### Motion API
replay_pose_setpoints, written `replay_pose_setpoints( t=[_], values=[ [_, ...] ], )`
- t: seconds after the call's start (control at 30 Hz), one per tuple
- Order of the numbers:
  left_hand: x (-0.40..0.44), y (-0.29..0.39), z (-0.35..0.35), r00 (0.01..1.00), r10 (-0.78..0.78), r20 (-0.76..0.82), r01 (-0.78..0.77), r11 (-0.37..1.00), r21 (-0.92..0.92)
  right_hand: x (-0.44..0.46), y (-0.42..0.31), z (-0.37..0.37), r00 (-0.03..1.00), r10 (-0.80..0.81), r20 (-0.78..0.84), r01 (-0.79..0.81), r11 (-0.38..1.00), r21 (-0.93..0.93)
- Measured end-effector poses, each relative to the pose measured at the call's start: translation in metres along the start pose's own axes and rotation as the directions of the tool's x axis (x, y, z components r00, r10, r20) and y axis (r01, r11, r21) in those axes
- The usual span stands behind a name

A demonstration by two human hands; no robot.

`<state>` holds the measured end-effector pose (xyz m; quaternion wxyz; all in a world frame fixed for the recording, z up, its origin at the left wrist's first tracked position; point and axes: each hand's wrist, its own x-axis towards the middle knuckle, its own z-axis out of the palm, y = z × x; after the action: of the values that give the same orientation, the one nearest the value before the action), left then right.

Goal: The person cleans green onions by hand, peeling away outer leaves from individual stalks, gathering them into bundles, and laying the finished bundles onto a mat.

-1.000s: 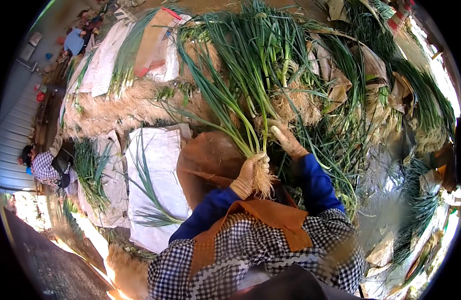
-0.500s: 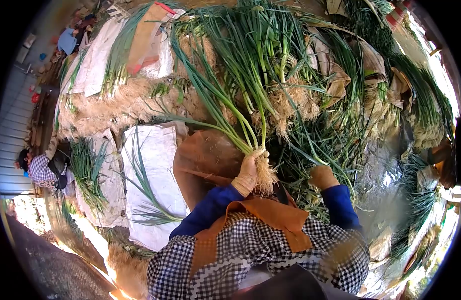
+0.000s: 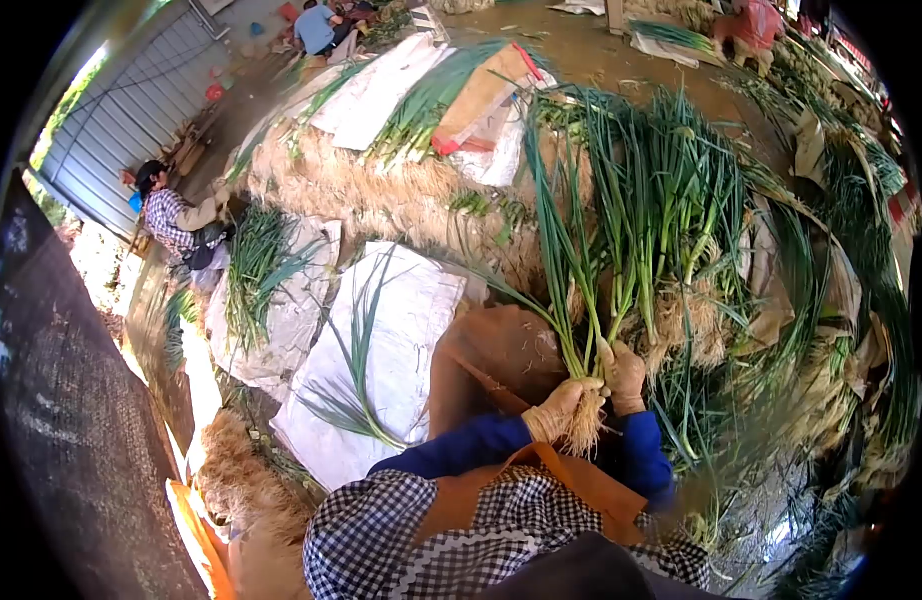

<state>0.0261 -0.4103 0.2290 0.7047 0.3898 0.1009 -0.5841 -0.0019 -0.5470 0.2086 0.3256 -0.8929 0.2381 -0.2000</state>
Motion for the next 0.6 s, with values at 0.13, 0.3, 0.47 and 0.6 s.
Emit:
replay_pose_setpoints(
  t=[0.13,0.3,0.47,0.6],
  values=[
    [-0.010,0.009,0.016,0.997,-0.078,-0.011,0.076,0.989,-0.127,-0.016,-0.009,-0.020,0.990,-0.124,-0.064,0.119,0.990,-0.080],
    [0.007,0.004,-0.007,0.991,-0.009,0.136,0.034,0.982,-0.185,-0.068,-0.028,-0.134,0.824,0.068,0.562,-0.446,0.690,0.570],
    [0.015,0.008,-0.015,0.894,0.005,0.447,0.164,0.926,-0.339,-0.086,0.071,-0.105,0.657,0.420,0.626,0.140,0.748,-0.649],
    [0.001,0.021,-0.003,0.861,0.057,0.506,0.131,0.936,-0.328,-0.009,0.027,-0.088,0.996,0.069,0.062,-0.049,0.961,-0.273]
  ],
)
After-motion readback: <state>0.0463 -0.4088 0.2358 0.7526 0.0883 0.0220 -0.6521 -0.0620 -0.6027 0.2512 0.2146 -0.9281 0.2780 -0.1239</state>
